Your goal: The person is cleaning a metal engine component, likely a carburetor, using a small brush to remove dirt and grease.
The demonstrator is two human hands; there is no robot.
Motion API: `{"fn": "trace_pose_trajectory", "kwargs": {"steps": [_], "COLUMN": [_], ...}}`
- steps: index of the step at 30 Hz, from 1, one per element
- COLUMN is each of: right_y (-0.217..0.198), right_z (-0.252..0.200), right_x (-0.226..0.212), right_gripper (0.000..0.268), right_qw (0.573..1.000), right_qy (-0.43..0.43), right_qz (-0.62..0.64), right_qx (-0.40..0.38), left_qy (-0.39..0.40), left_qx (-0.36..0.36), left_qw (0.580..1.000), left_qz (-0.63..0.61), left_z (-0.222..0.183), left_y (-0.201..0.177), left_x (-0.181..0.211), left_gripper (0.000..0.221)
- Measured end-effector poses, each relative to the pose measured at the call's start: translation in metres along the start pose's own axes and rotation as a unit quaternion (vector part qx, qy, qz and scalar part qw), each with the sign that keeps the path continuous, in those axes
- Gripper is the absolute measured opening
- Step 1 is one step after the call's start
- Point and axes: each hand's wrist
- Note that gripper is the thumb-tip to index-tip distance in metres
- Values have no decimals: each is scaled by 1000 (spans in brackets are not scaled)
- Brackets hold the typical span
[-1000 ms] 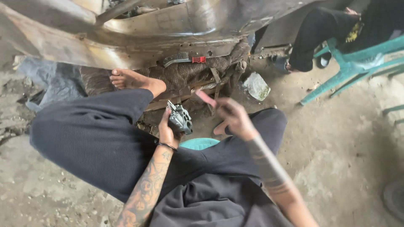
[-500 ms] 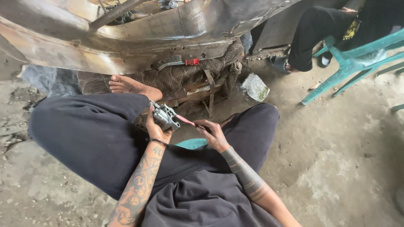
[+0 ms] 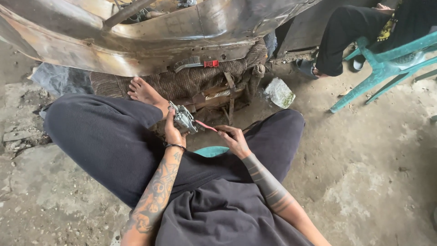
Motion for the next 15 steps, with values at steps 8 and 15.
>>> {"fn": "trace_pose_trajectory", "kwargs": {"steps": [8,15], "right_y": [-4,-5], "right_z": [0,-4], "right_x": [-18,-30], "right_gripper": [25,24], "right_qw": [1000,996], "right_qy": [4,78], "right_qz": [8,-16], "right_qx": [-25,-37], "left_qy": [91,194], "left_qx": [-45,-95], "left_qw": [987,900], "left_qz": [126,378], "left_z": [81,31], "left_y": [-66,-34], "left_x": [-44,-28], "left_gripper": [61,48]}}
Point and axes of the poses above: each hand's wrist, its own z-axis towards the middle knuckle, its own y-axis out of the palm, x = y × z, and after that the axes turned 14 degrees about -x, right-handed
